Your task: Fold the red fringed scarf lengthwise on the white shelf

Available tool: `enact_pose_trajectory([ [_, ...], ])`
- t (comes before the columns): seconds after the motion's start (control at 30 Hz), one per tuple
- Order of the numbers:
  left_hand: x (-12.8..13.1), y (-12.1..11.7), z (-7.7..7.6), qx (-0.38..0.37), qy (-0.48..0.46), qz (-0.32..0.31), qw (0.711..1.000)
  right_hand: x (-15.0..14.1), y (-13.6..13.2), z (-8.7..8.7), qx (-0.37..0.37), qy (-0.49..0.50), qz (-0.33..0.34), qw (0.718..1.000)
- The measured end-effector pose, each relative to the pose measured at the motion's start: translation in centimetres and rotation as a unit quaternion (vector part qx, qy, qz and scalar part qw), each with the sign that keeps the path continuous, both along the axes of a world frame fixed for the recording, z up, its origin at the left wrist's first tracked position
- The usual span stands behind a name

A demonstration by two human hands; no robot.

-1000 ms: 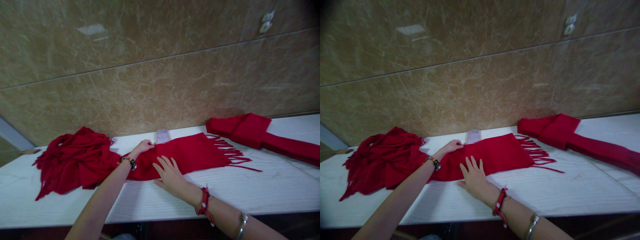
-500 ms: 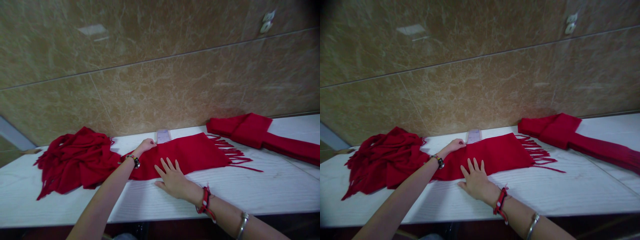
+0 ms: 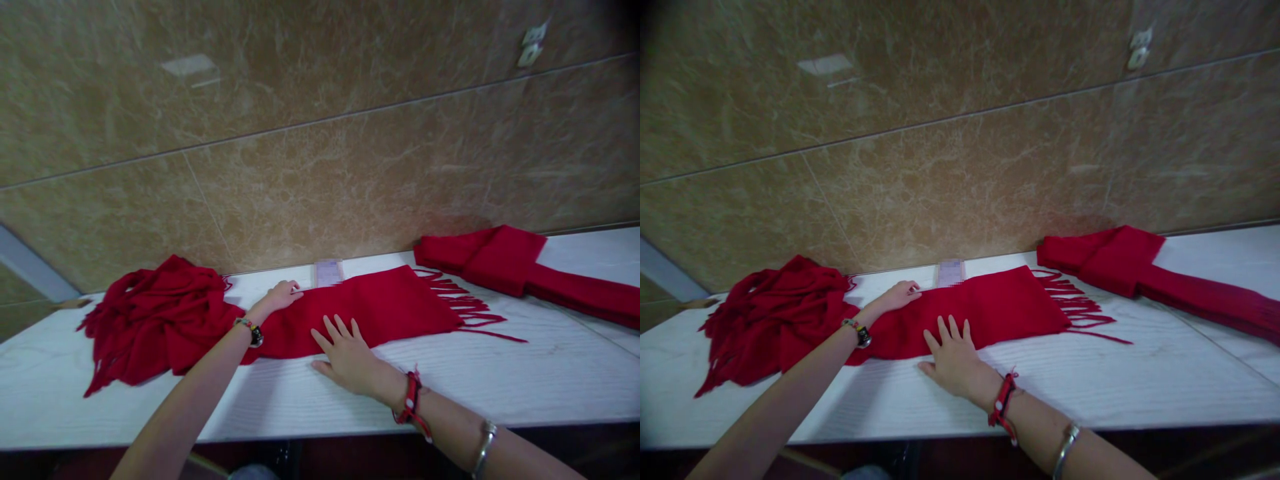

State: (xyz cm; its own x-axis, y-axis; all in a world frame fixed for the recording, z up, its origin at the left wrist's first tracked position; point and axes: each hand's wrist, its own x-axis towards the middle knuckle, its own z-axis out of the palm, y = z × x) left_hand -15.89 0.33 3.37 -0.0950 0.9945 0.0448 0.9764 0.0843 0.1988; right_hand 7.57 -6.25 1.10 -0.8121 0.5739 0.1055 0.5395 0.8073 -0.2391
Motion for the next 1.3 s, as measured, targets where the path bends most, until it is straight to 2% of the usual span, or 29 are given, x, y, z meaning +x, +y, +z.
enact_pose_trajectory([
  [0.17,-2.9,-5.7,0.8,0.028,0.021,-0.021,0.999,0.0,0.0,0.0,0.016,0.016,0.003,1.000],
  [0.3,-4.0,-10.4,1.7,0.046,0.029,-0.071,0.996,-0.3,0.2,0.0,0.036,0.046,0.046,0.997],
  [0.4,-4.8,-12.8,2.3,0.011,0.050,-0.082,0.995,-0.4,0.4,-0.3,0.018,0.024,0.069,0.997],
  [0.47,-5.9,-13.8,2.2,-0.027,0.075,-0.066,0.995,-0.5,0.5,-0.5,0.012,0.008,0.074,0.997],
  [0.53,-7.6,-14.4,1.7,-0.045,0.090,-0.037,0.994,-0.5,0.5,-0.6,0.017,0.002,0.074,0.997],
  [0.63,-10.8,-15.0,0.6,-0.035,0.078,0.004,0.996,-0.4,0.4,-0.5,0.027,-0.005,0.072,0.997],
  [0.73,-13.5,-15.5,0.1,-0.023,0.037,0.020,0.999,-0.4,0.3,-0.4,0.033,-0.010,0.073,0.997],
  [0.87,-15.9,-15.8,-0.2,-0.017,0.000,0.032,0.999,-0.4,0.3,-0.6,0.039,-0.005,0.075,0.996],
  [0.93,-16.6,-15.9,-0.4,-0.038,0.042,0.062,0.996,-0.3,0.3,-0.7,0.037,-0.006,0.073,0.997],
  [1.0,-17.0,-16.0,-0.6,-0.029,0.101,0.130,0.986,-0.3,0.3,-0.6,0.032,-0.008,0.072,0.997],
  [1.07,-16.9,-16.1,-0.5,0.027,0.158,0.199,0.967,-0.3,0.2,-0.4,0.025,-0.010,0.075,0.997],
  [1.1,-16.6,-16.1,-0.3,0.062,0.188,0.205,0.958,-0.3,0.2,-0.3,0.023,-0.010,0.077,0.997],
  [1.13,-16.2,-16.0,-0.1,0.093,0.218,0.189,0.953,-0.2,0.1,-0.2,0.020,-0.010,0.079,0.997],
  [1.2,-15.0,-15.5,0.6,0.112,0.268,0.099,0.952,-0.2,0.1,-0.2,0.017,-0.010,0.081,0.996],
  [1.27,-13.8,-14.6,1.3,0.083,0.283,0.001,0.955,-0.3,0.1,-0.1,0.016,-0.010,0.080,0.997],
  [1.3,-13.4,-14.1,1.7,0.061,0.278,-0.029,0.958,-0.3,0.1,-0.2,0.016,-0.010,0.080,0.997],
])
